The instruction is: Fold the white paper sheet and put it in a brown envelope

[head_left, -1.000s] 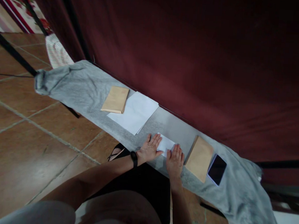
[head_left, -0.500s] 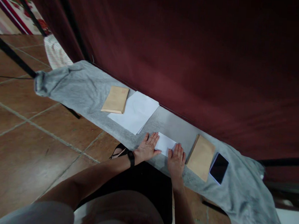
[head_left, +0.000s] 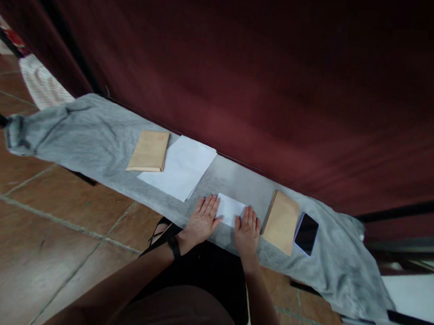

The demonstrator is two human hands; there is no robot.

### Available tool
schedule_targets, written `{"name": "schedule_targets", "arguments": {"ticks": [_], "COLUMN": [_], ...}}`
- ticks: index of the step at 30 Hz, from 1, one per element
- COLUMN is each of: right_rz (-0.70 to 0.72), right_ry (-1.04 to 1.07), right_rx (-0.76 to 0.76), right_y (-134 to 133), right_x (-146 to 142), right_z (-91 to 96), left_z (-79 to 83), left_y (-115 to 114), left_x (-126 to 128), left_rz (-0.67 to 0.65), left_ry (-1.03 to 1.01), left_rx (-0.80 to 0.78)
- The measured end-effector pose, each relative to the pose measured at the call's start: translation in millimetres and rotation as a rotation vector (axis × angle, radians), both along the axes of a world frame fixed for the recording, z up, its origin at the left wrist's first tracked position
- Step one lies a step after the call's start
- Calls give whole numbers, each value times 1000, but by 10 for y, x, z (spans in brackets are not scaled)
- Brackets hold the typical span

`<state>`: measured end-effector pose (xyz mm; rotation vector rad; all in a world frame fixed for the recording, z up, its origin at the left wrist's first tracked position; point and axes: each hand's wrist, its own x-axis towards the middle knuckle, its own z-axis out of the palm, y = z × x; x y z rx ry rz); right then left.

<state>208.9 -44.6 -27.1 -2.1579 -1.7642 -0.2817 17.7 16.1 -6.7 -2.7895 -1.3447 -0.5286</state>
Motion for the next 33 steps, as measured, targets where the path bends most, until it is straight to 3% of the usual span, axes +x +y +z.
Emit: {"name": "schedule_targets", "arguments": {"ticks": [5,13,33], "right_rz": [18,293,70], "right_ry": [56,153,51], "right_rx": [-23,-71,-26], "right_y": [-23,-278,-561], "right_x": [-8,-381,-197], "right_z": [51,131,-40], "left_z": [-80,-94,-90], "left_y": [-244,-308,-289], "left_x": [92,111,-209], "left_rz": [-153,-197,-44], "left_ry": [-14,9,39], "left_rx": [-16,-41,-5]}}
